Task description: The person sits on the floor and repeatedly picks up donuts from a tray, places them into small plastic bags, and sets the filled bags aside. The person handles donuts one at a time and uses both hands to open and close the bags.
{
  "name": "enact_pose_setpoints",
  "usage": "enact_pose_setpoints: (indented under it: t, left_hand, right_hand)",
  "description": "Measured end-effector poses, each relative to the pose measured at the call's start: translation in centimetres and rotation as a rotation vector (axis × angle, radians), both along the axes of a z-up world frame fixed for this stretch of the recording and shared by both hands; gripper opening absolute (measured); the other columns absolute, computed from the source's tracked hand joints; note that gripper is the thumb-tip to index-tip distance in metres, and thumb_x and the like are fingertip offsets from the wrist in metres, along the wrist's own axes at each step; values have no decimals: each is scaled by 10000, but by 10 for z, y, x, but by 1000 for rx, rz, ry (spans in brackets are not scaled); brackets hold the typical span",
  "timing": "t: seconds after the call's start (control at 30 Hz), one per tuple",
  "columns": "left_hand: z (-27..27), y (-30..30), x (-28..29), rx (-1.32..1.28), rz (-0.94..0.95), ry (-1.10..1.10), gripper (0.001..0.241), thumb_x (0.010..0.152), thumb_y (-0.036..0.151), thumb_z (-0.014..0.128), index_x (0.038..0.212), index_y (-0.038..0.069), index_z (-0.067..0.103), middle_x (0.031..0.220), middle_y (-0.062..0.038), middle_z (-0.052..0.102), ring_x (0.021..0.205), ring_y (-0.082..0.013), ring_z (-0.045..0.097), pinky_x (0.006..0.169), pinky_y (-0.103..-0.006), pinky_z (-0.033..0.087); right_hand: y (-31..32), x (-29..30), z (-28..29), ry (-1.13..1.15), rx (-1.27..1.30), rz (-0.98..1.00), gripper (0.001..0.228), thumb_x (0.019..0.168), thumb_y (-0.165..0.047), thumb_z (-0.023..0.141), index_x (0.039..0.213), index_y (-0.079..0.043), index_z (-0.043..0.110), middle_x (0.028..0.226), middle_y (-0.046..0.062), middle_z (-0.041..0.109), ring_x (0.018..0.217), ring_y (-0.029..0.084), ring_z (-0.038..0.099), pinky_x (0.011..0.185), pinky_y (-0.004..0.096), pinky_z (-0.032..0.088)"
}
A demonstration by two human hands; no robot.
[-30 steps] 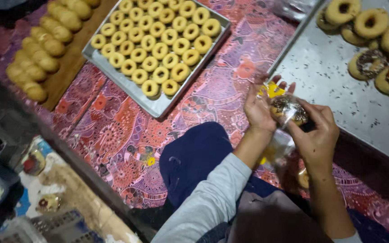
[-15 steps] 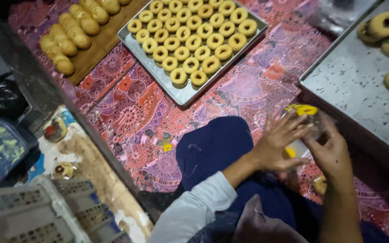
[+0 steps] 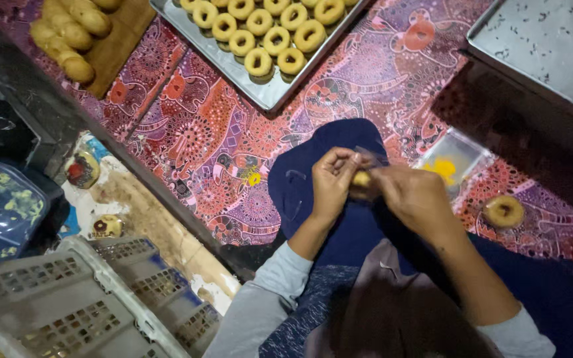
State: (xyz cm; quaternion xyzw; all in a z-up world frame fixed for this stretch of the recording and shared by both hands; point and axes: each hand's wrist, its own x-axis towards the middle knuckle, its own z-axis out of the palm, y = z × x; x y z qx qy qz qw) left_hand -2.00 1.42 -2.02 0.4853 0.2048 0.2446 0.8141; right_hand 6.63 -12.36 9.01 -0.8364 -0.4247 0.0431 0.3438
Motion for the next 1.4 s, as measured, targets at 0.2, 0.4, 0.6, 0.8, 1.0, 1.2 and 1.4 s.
enact_pose_setpoints:
  t: [0.2, 0.4, 0.6, 0.8, 1.0, 1.2, 1.4]
  left_hand:
    - [-16, -1, 6, -32, 1, 2, 135, 1058, 83, 610, 1113, -39, 629, 1064, -162, 753, 959, -191, 753, 871, -311, 615]
    - [1, -14, 5, 281, 45, 164, 210, 1025, 46, 643, 1181, -64, 731, 1019, -145, 762, 890, -141, 686, 796, -296, 573]
    - [28, -22, 4, 563, 114, 153, 163, 1009, 66, 653, 1105, -27, 746, 1021, -113, 768, 908, -88, 721, 798, -263, 587]
    - [46, -21, 14, 247, 265, 63, 157, 1041, 69, 637, 1127, -18, 735, 1072, -120, 777, 980, -142, 735, 882, -289, 602]
    - [29, -39, -4, 804, 248, 76, 256, 1007, 125, 626, 1237, 22, 578, 1371, -168, 607, 1382, -277, 519, 1184, -410, 391]
    - [-23, -6, -6, 87, -78, 155, 447, 982, 84, 635, 1404, -4, 518, 1284, -168, 670, 1193, -239, 629, 1045, -355, 496]
    - [11, -8, -10, 187, 194, 73, 260, 1050, 9, 630, 1256, -137, 695, 1232, -197, 737, 1181, -274, 674, 1057, -390, 532]
  right_hand:
    - [8, 1, 3, -70, 1, -36, 145, 893, -171, 804, 986, -60, 797, 848, 133, 728, 741, 301, 695, 682, 424, 546]
    - [17, 8, -6, -198, 138, 157, 382, 878, -78, 734, 1256, -35, 709, 1146, 154, 735, 1058, 317, 716, 953, 412, 559]
    - [3, 43, -28, 85, -39, -118, 348, 919, -65, 722, 1267, -69, 721, 1116, 181, 735, 986, 314, 729, 878, 386, 567]
    - [-41, 49, -83, 676, 15, -97, 486, 928, -136, 683, 1401, -72, 590, 1297, 143, 678, 1116, 208, 663, 949, 356, 528]
    - [-51, -14, -159, 1268, 374, -185, 644, 929, -206, 636, 1519, -12, 465, 1396, 114, 604, 1218, 184, 604, 1027, 338, 475]
    - [-12, -7, -133, 1066, 205, -204, 493, 981, -224, 688, 1406, 14, 612, 1306, 163, 678, 1169, 203, 625, 1013, 351, 503]
    - [3, -39, -83, -49, 233, -131, 677, 888, -250, 778, 1400, 106, 516, 1329, 277, 594, 1263, 351, 542, 1042, 417, 442]
